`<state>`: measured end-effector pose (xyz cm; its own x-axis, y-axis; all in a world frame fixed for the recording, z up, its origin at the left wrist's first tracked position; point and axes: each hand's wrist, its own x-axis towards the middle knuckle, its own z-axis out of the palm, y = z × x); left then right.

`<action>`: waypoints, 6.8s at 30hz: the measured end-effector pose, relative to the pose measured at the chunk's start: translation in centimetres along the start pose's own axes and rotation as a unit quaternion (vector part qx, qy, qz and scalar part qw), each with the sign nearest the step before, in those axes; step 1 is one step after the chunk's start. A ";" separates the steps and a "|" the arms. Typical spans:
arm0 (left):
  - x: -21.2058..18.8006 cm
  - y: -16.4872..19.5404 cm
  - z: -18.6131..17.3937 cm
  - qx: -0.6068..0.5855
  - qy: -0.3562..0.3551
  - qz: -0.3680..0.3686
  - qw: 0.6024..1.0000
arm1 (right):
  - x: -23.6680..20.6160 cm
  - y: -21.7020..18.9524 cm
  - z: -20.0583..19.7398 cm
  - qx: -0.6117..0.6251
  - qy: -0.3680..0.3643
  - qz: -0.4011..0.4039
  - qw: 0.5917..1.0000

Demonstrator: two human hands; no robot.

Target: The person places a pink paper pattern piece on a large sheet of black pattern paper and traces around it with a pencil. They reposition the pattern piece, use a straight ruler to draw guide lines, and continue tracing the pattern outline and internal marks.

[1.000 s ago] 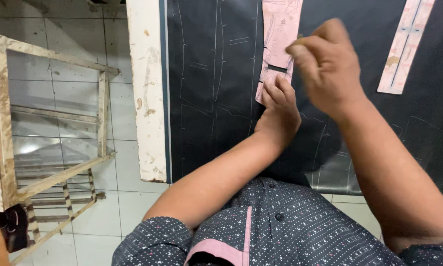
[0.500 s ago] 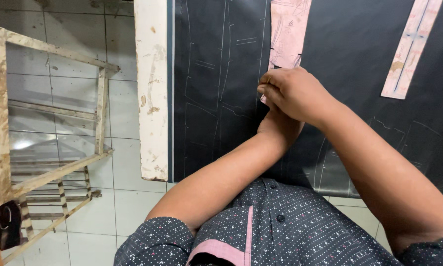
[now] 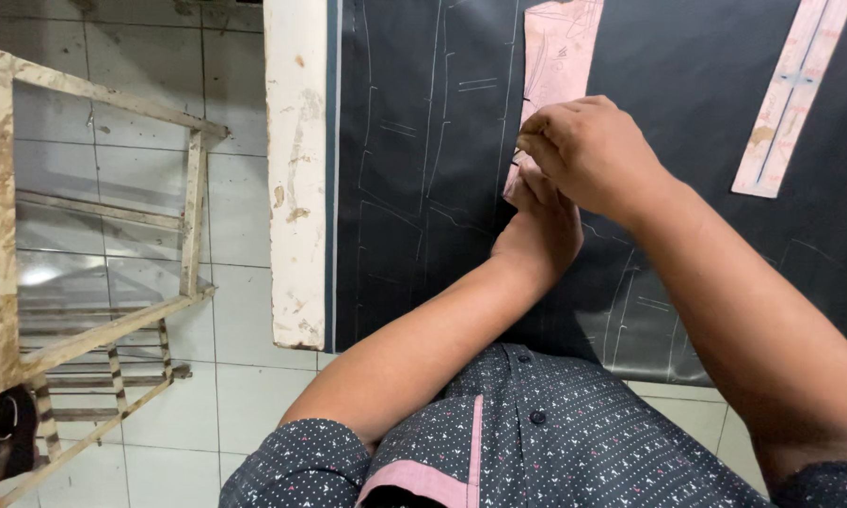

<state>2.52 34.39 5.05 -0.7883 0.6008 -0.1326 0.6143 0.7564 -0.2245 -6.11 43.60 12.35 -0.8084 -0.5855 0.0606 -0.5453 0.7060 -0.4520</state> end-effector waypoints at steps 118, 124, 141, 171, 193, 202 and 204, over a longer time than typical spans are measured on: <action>1.2 -11.4 -0.6 -0.420 0.051 -0.071 0.903 | -9.7 -2.9 4.4 0.095 0.161 -0.004 0.982; 0.9 -11.7 -0.4 -0.438 0.066 -0.063 0.894 | -9.5 -2.2 3.1 0.106 0.192 0.084 0.972; 0.9 -11.5 -0.9 -0.448 0.049 -0.077 0.889 | -6.3 1.2 1.1 0.081 0.181 0.147 0.969; 1.1 -4.1 -0.7 -0.626 0.154 -0.326 0.691 | -10.4 1.4 3.6 0.604 0.128 0.408 0.673; 0.4 -6.6 -5.4 -0.505 0.237 -0.121 0.821 | -15.3 7.0 2.0 0.788 0.106 0.303 0.526; 4.0 -6.8 -2.0 -0.392 0.198 -0.103 0.892 | -14.6 7.7 0.8 0.496 0.152 0.417 0.746; 4.4 -6.7 -1.0 -0.397 0.077 -0.084 0.911 | -13.3 7.3 1.1 0.424 0.174 0.375 0.806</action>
<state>-5.03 32.24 6.98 -0.8969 0.4422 -0.0100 0.3651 0.7530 0.5474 0.92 56.11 7.25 -0.9339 0.1297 -0.3333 0.3538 0.1981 -0.9141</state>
